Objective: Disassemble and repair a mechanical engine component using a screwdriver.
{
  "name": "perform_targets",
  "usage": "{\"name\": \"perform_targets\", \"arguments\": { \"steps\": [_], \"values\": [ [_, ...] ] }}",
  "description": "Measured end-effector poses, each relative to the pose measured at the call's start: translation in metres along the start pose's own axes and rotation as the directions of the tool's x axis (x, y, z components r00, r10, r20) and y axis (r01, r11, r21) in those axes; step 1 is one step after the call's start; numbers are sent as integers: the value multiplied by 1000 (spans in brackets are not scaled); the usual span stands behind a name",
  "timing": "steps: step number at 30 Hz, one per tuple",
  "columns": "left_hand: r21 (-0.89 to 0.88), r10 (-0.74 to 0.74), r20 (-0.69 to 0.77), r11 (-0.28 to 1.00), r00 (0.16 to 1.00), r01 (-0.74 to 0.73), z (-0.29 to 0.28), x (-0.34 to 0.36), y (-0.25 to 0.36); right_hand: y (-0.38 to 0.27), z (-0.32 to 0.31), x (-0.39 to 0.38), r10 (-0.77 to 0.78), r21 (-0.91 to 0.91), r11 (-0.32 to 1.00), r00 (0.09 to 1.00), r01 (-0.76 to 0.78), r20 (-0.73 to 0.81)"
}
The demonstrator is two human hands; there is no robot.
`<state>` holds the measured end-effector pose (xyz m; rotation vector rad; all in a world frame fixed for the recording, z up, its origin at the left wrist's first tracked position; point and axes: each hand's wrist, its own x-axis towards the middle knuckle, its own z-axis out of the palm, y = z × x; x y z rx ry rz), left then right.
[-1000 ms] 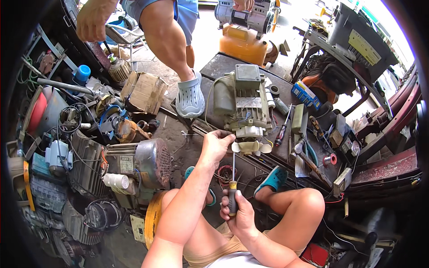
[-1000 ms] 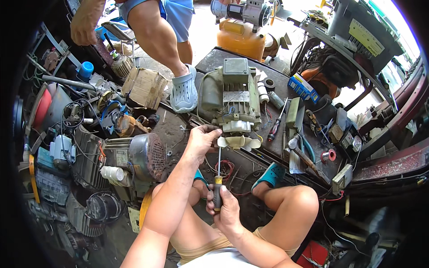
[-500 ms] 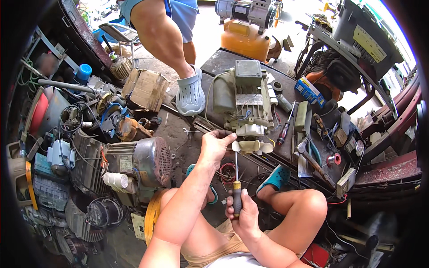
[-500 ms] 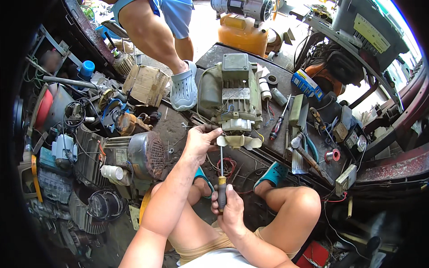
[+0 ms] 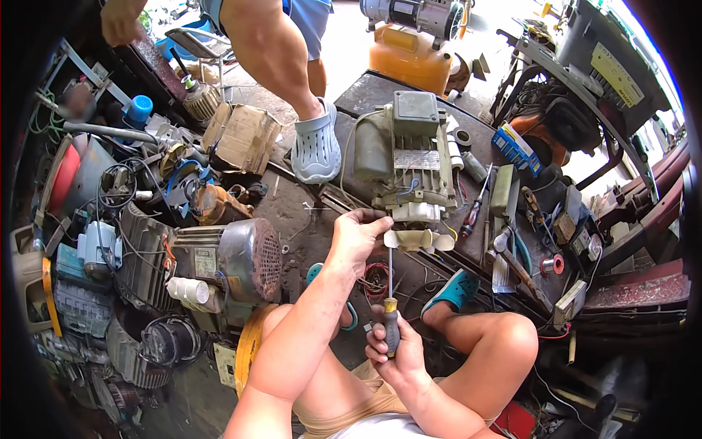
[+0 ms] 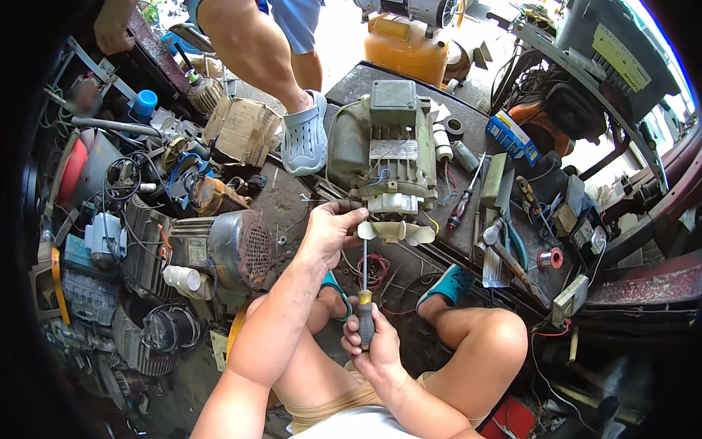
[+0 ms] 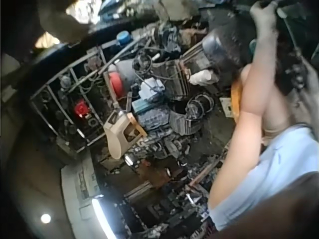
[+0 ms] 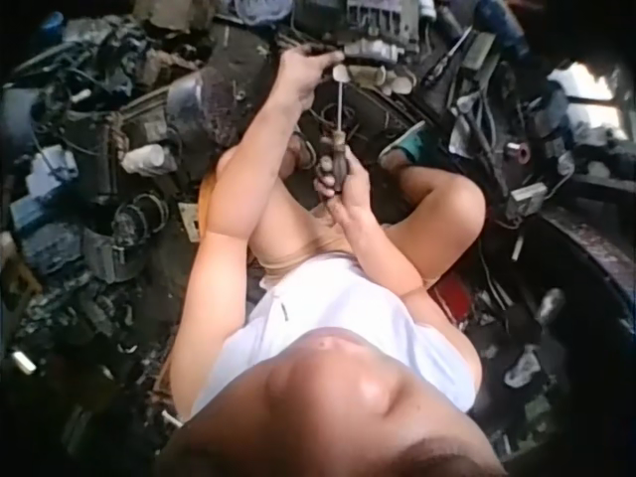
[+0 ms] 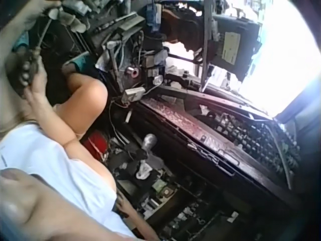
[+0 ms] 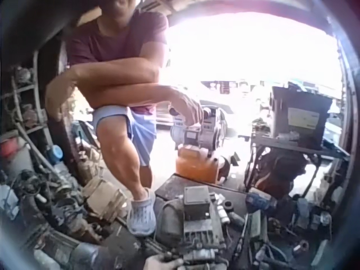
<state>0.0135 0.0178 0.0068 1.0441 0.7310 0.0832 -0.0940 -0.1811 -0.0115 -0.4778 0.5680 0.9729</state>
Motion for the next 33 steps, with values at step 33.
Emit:
{"name": "perform_targets", "arguments": {
  "steps": [33],
  "values": [
    [48,129,-77,991,989,-126,-3,14,-18,9,4,-9,-129,127,980,976,153,-177]
  ]
}}
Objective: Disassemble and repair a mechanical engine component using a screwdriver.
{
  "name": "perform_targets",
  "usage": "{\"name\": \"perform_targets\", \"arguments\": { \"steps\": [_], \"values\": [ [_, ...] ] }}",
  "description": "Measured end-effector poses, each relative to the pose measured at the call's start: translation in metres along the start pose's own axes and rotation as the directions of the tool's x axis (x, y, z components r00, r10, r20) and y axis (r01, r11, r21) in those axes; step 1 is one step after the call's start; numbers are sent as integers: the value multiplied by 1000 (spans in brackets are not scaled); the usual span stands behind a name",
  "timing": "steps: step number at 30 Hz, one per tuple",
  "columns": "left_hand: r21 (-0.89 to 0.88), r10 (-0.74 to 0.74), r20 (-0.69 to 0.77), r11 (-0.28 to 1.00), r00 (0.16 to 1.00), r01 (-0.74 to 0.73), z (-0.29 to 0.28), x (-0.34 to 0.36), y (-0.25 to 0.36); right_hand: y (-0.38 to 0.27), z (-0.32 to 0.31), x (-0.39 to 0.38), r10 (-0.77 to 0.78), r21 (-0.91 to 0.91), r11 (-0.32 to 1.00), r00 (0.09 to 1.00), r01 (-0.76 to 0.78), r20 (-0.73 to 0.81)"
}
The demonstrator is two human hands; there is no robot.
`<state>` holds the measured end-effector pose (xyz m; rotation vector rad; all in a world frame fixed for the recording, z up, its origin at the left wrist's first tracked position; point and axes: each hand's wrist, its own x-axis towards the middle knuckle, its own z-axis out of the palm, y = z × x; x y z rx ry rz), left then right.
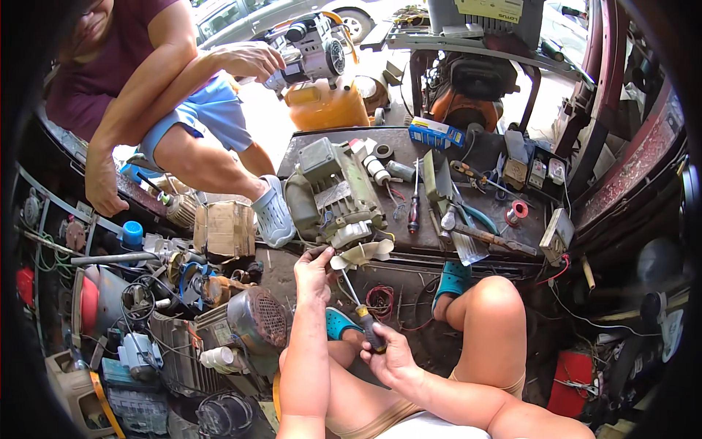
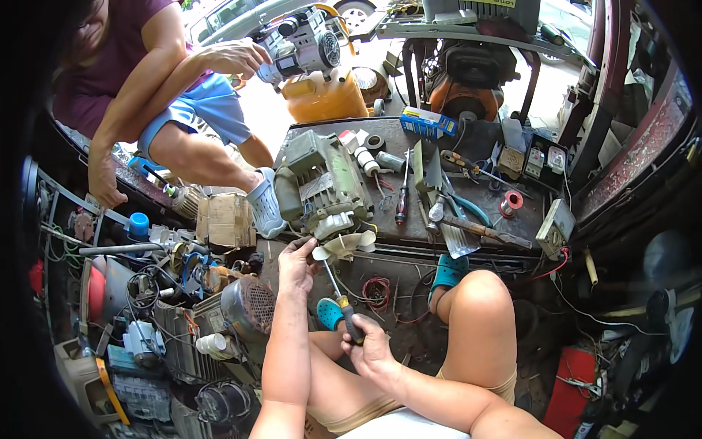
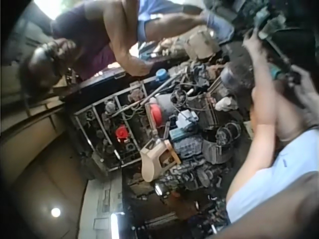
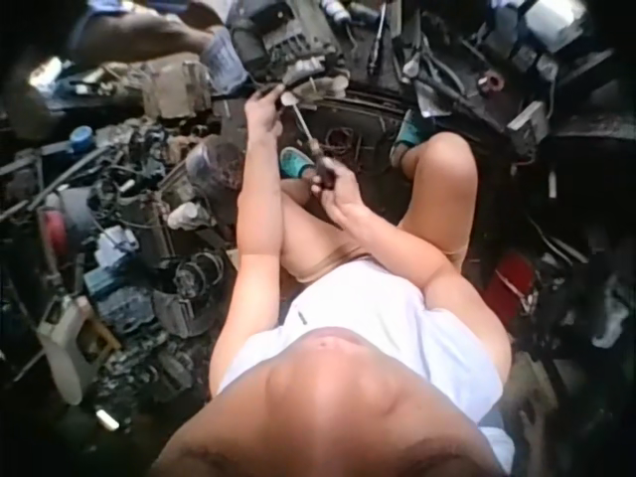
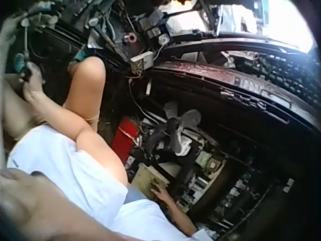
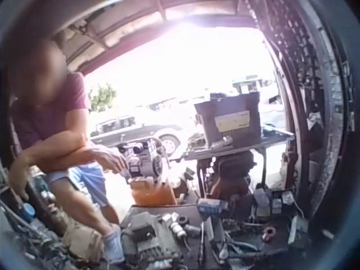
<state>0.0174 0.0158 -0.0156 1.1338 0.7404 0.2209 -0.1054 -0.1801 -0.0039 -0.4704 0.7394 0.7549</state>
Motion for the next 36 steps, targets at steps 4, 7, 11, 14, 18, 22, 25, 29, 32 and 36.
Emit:
{"name": "perform_targets", "arguments": {
  "steps": [4,7,11,14,18,22,25,29,32,36],
  "values": [
    [-8,16,9,1000,1000,-16,-3,3,-1,-2,-25,19,215,156,953,944,-258,250],
    [-6,22,8,1000,1000,-22,-4,5,-2,4,-23,18,163,88,976,936,-199,311],
    [16,39,2,999,999,-39,0,1,0,9,-8,6,-170,-155,970,978,188,119],
    [14,40,-9,999,999,-40,2,0,2,6,-20,7,-107,-139,981,978,133,182],
    [20,48,-23,999,999,-48,6,-1,0,12,-10,5,-291,-242,926,956,290,32],
    [24,58,-16,998,998,-57,6,0,5,8,-11,4,-243,-226,938,964,262,105],
    [16,60,-15,998,998,-60,8,-2,3,15,-8,9,-298,-260,918,954,298,39],
    [21,79,-26,997,996,-79,6,0,3,5,-6,6,-79,-75,994,993,86,84],
    [19,80,-27,997,996,-80,4,3,0,5,-5,8,-35,-33,999,987,41,158],
    [-11,84,-26,996,996,-84,7,2,0,2,2,5,-238,-255,935,969,246,62]
  ]
}}
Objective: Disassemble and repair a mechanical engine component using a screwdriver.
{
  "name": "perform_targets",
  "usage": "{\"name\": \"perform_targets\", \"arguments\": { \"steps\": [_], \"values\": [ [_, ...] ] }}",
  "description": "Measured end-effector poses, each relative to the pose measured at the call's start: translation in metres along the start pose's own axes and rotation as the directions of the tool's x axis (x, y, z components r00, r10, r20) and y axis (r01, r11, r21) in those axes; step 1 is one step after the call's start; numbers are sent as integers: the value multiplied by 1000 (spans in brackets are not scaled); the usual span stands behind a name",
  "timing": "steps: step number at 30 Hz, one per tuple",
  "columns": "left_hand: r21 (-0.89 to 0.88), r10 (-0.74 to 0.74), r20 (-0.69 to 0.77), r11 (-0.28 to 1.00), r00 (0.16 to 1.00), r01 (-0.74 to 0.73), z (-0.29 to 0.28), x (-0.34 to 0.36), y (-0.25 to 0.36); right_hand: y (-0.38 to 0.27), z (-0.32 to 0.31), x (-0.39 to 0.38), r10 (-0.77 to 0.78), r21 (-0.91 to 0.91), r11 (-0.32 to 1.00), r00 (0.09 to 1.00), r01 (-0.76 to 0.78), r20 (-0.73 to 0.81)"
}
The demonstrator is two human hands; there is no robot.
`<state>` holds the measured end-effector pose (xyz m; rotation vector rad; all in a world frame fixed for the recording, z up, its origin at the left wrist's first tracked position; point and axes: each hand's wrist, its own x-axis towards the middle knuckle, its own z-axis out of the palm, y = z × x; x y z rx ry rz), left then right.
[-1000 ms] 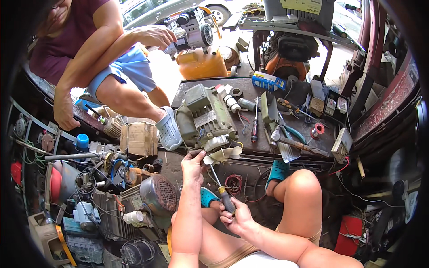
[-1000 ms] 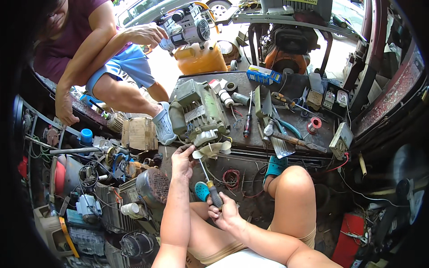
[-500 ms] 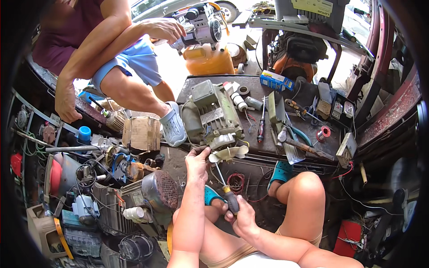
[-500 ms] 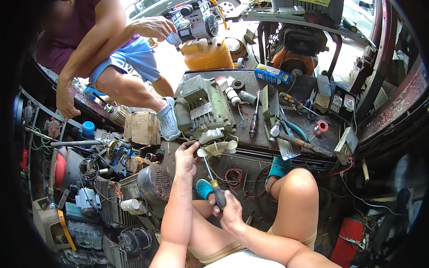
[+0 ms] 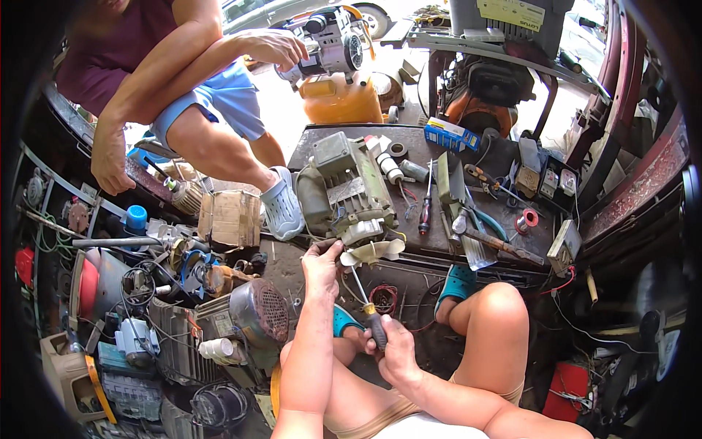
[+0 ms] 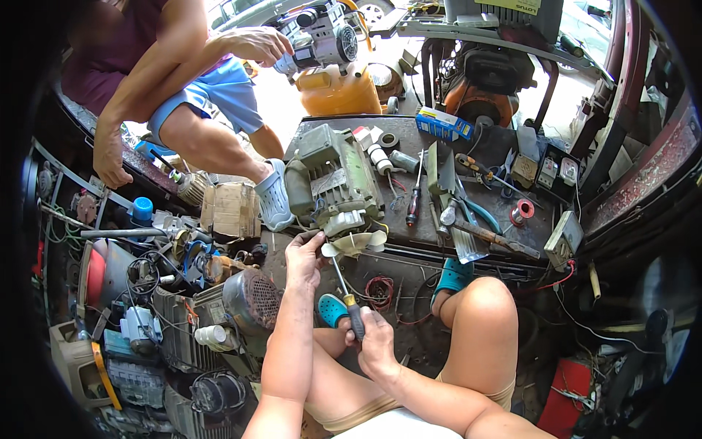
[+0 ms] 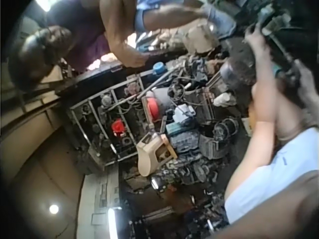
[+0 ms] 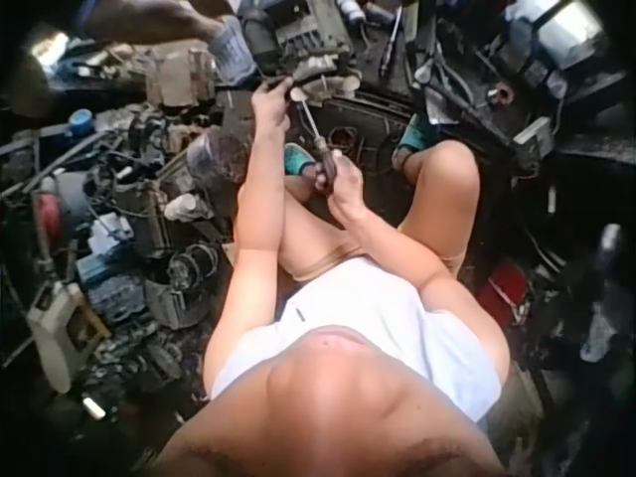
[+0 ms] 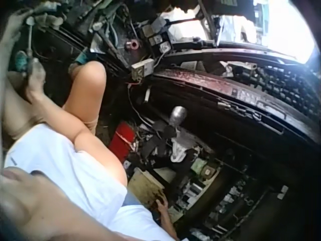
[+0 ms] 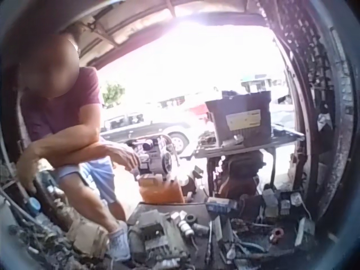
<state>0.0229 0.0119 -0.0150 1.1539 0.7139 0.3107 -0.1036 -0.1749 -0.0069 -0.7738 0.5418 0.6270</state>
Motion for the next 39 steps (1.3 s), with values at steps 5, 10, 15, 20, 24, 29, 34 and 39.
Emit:
{"name": "perform_targets", "arguments": {
  "steps": [5,10,15,20,24,29,34,39],
  "values": [
    [24,0,-8,1000,1000,0,0,-2,1,2,0,1,87,50,995,995,-89,46],
    [4,11,0,1000,1000,-11,1,-4,3,-5,-2,3,-86,-130,986,990,100,112],
    [14,5,2,1000,1000,-5,1,-7,3,-13,-9,4,272,299,856,858,-422,435],
    [-17,-79,63,997,995,80,-10,-38,20,0,-11,-13,70,-85,995,946,-45,315],
    [154,197,40,967,980,-201,-3,-57,34,-7,1,-27,-340,-93,921,896,379,284],
    [702,-21,280,687,960,-190,39,-83,32,-16,-23,-1,-396,-155,892,900,425,182],
    [794,127,421,426,898,-433,50,-79,-2,-8,-26,9,-409,-179,886,903,428,134],
    [784,164,412,437,896,-440,49,-72,-10,-14,-32,12,-409,-207,876,899,435,158]
  ]
}}
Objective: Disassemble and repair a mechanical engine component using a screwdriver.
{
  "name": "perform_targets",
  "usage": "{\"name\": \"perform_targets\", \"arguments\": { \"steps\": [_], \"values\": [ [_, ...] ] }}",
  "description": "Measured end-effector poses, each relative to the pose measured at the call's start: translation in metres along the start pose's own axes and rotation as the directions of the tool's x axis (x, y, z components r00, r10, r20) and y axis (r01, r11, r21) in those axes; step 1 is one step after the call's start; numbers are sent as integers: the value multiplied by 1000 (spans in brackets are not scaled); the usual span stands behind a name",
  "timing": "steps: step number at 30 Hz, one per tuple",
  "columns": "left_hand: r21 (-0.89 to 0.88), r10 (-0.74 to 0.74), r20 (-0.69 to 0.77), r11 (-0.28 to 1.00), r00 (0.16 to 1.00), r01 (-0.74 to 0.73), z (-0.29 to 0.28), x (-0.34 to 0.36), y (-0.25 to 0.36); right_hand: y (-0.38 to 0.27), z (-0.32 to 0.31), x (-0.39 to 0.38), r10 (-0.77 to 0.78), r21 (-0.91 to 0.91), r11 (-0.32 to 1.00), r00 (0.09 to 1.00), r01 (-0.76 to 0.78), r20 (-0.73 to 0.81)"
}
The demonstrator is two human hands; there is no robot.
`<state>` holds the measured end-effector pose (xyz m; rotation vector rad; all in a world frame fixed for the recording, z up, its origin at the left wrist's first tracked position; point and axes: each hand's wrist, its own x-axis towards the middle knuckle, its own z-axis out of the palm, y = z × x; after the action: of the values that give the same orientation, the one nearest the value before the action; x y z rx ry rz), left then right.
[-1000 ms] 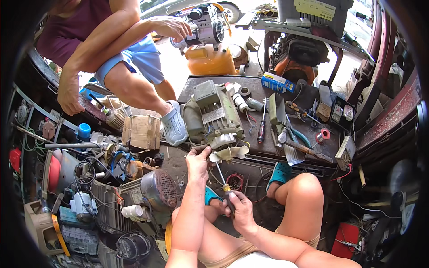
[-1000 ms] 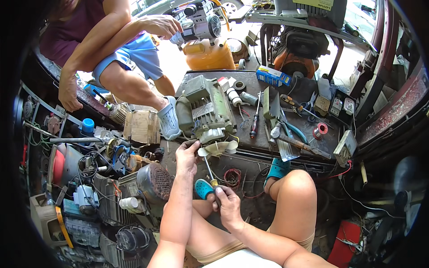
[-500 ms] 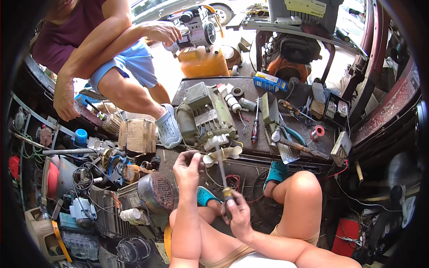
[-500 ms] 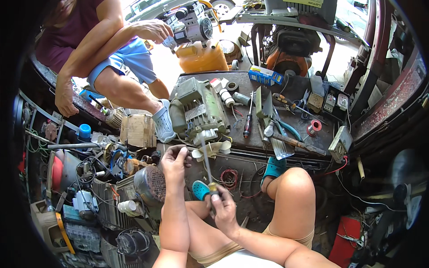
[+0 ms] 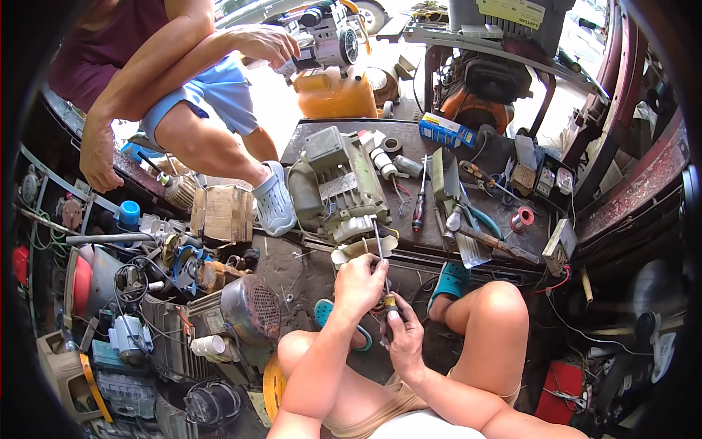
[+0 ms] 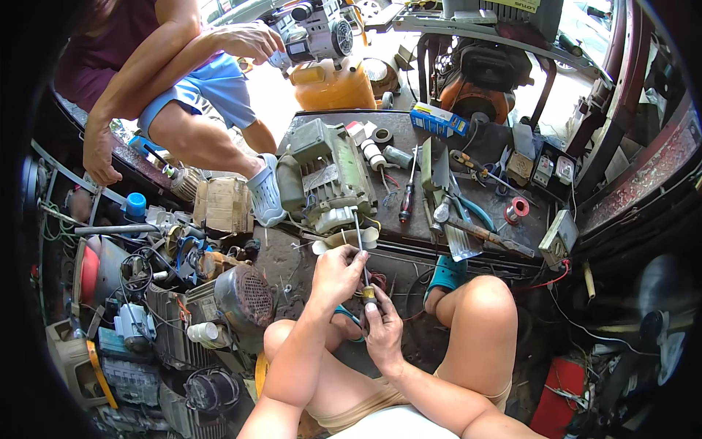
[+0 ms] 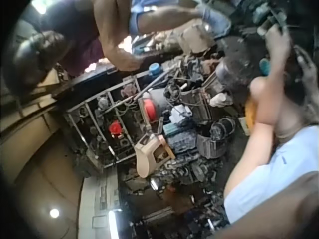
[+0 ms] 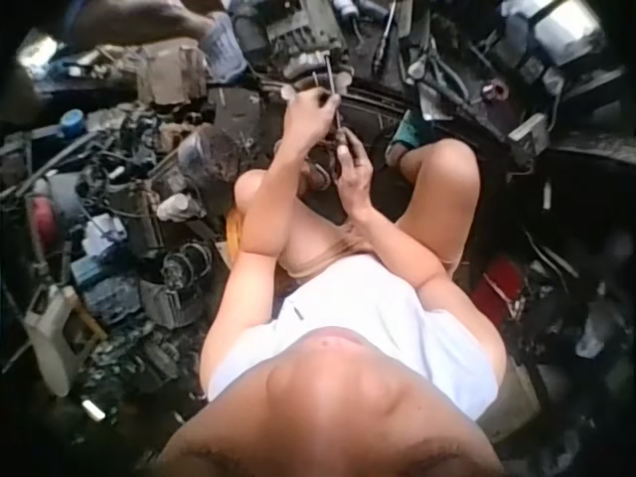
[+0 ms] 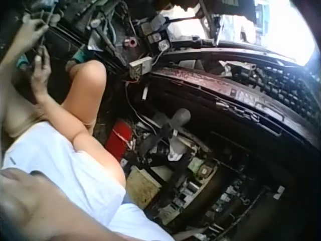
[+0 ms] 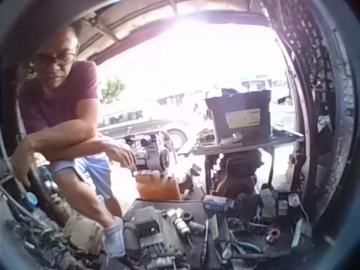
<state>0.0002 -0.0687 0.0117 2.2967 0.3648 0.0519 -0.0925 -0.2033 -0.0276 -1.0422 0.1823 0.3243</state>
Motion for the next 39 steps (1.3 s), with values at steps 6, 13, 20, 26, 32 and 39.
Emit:
{"name": "perform_targets", "arguments": {
  "steps": [6,13,20,26,32,39],
  "values": [
    [-77,0,9,997,1000,1,3,3,-8,1,1,2,13,26,1000,1000,-13,-16],
    [-243,-61,80,967,995,79,2,-1,4,-15,-4,9,-489,-656,633,869,410,71],
    [-367,-120,138,916,983,164,-3,-1,15,-50,-10,13,260,173,950,965,-261,29],
    [-314,-58,61,946,996,74,5,2,1,-41,-25,16,398,610,538,813,-583,425],
    [-184,29,9,982,1000,-27,8,6,-14,-32,-16,23,208,-30,978,977,-206,50],
    [-599,-37,176,789,984,137,-40,3,18,-100,-24,-12,269,78,959,960,-274,75]
  ]
}}
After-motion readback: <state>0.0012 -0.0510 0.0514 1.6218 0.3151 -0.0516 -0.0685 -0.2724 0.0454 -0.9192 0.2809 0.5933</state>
